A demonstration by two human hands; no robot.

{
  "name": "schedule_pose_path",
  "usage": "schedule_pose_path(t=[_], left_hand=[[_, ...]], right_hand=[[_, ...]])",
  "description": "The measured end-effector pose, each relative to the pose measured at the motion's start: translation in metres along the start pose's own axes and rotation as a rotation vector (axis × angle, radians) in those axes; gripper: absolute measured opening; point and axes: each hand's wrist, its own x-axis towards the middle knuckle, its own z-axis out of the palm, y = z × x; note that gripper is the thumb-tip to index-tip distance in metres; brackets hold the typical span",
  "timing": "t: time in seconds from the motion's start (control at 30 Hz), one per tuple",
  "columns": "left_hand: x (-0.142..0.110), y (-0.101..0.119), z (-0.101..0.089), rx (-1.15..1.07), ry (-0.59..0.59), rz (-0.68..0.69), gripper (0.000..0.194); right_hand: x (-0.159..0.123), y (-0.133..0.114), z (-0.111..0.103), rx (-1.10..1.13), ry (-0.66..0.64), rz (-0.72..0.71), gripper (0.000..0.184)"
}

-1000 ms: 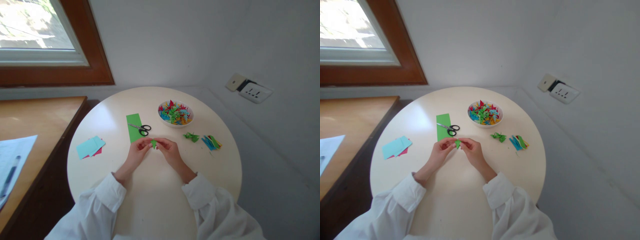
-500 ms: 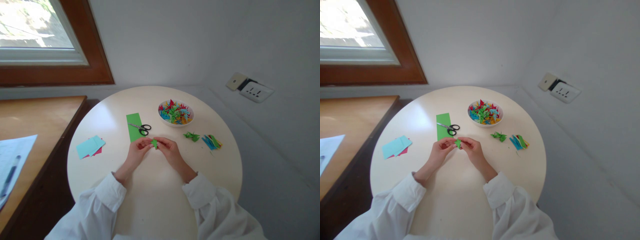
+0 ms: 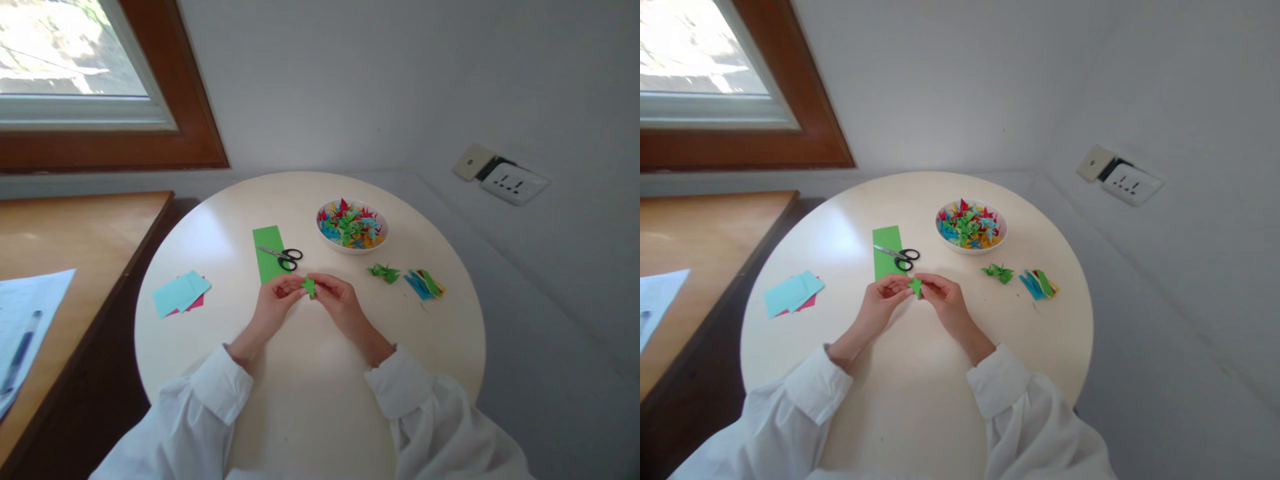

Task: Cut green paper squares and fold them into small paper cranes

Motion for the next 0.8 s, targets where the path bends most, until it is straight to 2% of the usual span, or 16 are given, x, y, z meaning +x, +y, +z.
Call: schedule_pose_path(t=[0.43,0.8], left_hand=[[-0.0029,0.0003,0.0015,-0.096,-0.033,-0.039,0.023],[-0.0045,0.0045,0.0037,0.072,0.021,-0.029,0.019]], right_hand=[[-0.0028,-0.0045,0.0051,0.115,-0.002,0.054,0.020],[-0.0016,-0.0060,0.0057,-0.229,0.103,-0.099,0.007]])
